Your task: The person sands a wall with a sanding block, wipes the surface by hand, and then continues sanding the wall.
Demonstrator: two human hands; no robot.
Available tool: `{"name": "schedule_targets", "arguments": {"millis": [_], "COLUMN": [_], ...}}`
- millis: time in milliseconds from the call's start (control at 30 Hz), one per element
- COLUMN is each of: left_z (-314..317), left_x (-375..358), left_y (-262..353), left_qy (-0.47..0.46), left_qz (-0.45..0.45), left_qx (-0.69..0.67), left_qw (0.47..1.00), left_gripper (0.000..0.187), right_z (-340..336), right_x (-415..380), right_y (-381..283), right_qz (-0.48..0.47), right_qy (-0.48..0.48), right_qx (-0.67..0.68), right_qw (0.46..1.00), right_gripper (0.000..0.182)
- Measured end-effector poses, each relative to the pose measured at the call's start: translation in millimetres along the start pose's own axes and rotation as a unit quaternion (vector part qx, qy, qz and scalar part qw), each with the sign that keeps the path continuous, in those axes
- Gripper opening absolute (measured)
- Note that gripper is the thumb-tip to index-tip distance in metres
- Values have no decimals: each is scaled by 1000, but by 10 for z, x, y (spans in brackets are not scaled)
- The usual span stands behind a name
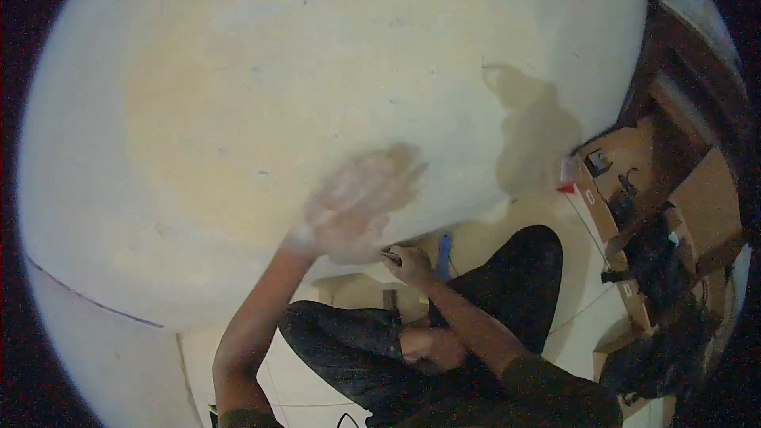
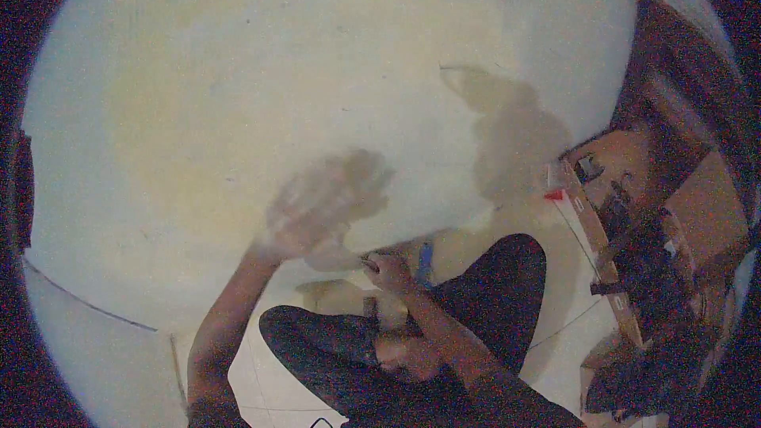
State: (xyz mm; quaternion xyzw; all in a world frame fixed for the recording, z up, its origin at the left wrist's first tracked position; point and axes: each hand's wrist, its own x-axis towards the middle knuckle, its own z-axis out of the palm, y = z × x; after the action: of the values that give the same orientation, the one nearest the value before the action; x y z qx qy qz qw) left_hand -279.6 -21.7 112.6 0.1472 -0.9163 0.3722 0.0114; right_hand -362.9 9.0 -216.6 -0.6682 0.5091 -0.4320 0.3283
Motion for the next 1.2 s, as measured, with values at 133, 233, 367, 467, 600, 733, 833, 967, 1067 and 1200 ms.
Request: {"name": "schedule_targets", "arguments": {"millis": [133,233,367,467,600,733,833,967,1067,1200], "left_z": [-397,-429,18,437,861,479,-141,-179,251,480], "left_x": [124,272,440,552,710,626,930,1144,1286,1406], "left_y": [-642,-809,-391,68,370,170,-113,2,285,461], "left_qy": [305,307,159,105,29,67,307,175,126,36], "left_qz": [-223,-300,-359,-306,-35,-76,-283,-340,-260,31], "left_qx": [7,67,78,-11,10,-93,-73,-28,-81,-296], "left_qw": [926,901,916,946,999,990,906,924,954,954], "left_gripper": [90,97,101,92,77,80,85,87,83,78], "right_z": [31,77,127,108,127,143,123,114,62,-29], "right_x": [-8,26,65,53,103,75,50,84,94,75], "right_y": [-10,21,120,104,164,151,25,18,-64,-36], "right_qz": [-40,-47,-56,-48,-73,-58,-51,-59,-40,-32], "right_qy": [63,83,100,80,104,105,103,92,85,68], "right_qx": [-10,1,4,-14,-36,-12,21,-25,-10,20], "right_qw": [997,995,993,996,991,993,993,994,996,997], "right_gripper": [28,30,30,29,29,29,30,30,28,26]}}
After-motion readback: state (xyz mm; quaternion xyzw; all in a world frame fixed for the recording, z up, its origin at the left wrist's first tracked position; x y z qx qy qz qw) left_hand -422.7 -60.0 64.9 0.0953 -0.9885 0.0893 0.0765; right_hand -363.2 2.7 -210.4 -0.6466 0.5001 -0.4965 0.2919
